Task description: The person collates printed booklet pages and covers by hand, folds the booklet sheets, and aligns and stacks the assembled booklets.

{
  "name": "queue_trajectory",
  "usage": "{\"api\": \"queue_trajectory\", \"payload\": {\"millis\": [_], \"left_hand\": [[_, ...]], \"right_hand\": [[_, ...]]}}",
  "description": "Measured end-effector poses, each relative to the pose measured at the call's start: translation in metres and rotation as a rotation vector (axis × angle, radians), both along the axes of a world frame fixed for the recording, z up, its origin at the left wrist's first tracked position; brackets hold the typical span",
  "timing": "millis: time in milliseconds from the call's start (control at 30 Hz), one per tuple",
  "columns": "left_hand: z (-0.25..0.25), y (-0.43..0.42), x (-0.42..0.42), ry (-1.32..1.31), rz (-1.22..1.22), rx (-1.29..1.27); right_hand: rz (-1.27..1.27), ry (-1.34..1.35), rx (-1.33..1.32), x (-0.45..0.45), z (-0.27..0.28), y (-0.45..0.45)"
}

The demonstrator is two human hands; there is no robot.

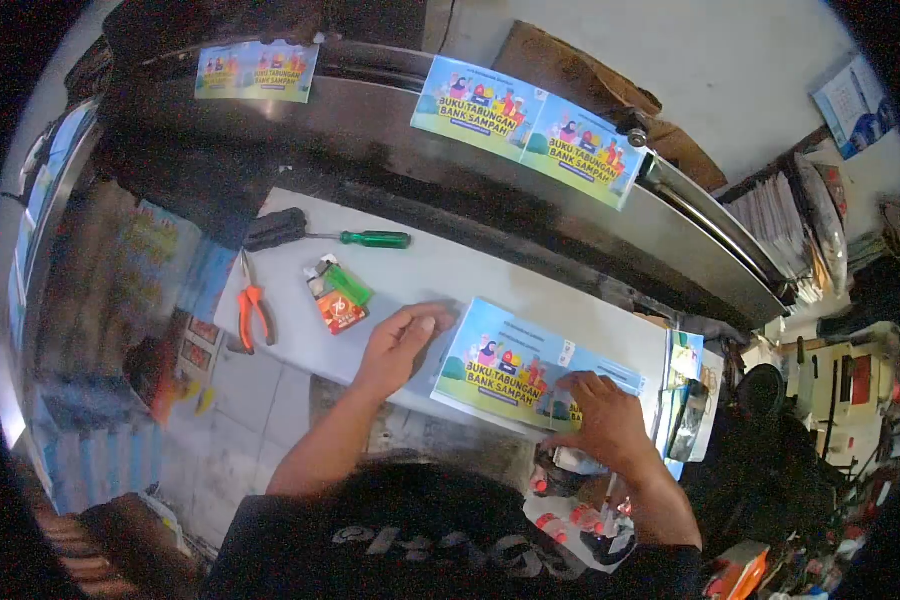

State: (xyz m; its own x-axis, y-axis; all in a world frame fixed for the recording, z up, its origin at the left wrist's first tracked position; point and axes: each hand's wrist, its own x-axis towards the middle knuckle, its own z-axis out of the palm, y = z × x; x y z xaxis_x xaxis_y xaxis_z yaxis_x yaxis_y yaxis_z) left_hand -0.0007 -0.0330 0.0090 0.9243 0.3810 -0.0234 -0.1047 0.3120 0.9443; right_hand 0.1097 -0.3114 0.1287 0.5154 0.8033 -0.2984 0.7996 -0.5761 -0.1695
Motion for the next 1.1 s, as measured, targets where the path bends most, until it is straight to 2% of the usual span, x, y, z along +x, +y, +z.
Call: {"api": "queue_trajectory", "payload": {"millis": [67, 167, 233, 300, 333, 367, 433, 467, 533, 567, 633, 733, 767, 833, 867, 933, 1000, 1067, 1100], "left_hand": [[-0.003, -0.001, -0.001, -0.022, 0.012, -0.041], [0.006, 0.008, 0.007, -0.059, 0.028, -0.031], [0.038, 0.017, 0.018, 0.080, 0.166, 0.264], [0.081, 0.045, 0.052, -0.057, 0.334, 0.371], [0.095, 0.074, 0.077, 0.025, 0.432, 0.596], [0.100, 0.104, 0.104, -0.024, 0.552, 0.704], [0.108, 0.157, 0.158, 0.109, 0.720, 0.964], [0.113, 0.170, 0.178, 0.106, 0.720, 0.966], [0.119, 0.185, 0.213, 0.262, 0.508, 0.767], [0.115, 0.190, 0.226, 0.260, 0.500, 0.767], [0.106, 0.197, 0.242, 0.291, 0.543, 0.983], [0.103, 0.212, 0.249, 0.402, 0.465, 0.918], [0.100, 0.217, 0.250, 0.408, 0.463, 0.917], [0.093, 0.227, 0.251, 0.207, 0.492, 0.907], [0.091, 0.233, 0.250, 0.213, 0.490, 0.906], [0.099, 0.243, 0.243, 0.227, 0.665, 1.076], [0.100, 0.262, 0.235, 0.178, 0.586, 1.010], [0.120, 0.256, 0.215, 0.357, 0.661, 0.942], [0.123, 0.244, 0.211, 0.292, 0.653, 0.780]], "right_hand": [[0.036, -0.025, 0.000, 0.006, 0.010, 0.003], [0.018, 0.084, 0.030, 0.013, 0.013, 0.004], [0.021, 0.140, 0.008, 0.013, 0.008, -0.001], [0.023, 0.123, 0.012, 0.008, 0.010, 0.000], [0.028, 0.104, 0.015, 0.007, 0.011, 0.002], [0.032, 0.104, 0.020, 0.006, 0.012, 0.004], [0.023, 0.055, -0.001, 0.003, 0.012, 0.005], [0.022, 0.053, 0.002, 0.003, 0.011, 0.006], [0.007, 0.085, -0.015, 0.004, 0.007, 0.005], [0.007, 0.069, -0.003, 0.003, 0.006, 0.004], [-0.007, 0.061, 0.006, 0.001, 0.005, 0.004], [-0.016, 0.062, 0.002, 0.001, 0.005, 0.005], [-0.020, 0.072, -0.008, 0.001, 0.005, 0.006], [-0.010, 0.058, -0.014, 0.000, 0.006, 0.007], [0.002, 0.036, -0.020, 0.000, 0.005, 0.006], [0.005, 0.034, -0.019, -0.001, 0.004, 0.005], [0.001, 0.025, -0.006, -0.001, 0.001, 0.003], [0.032, 0.045, 0.002, 0.000, -0.002, -0.001], [0.033, 0.044, 0.005, 0.000, -0.001, 0.001]]}}
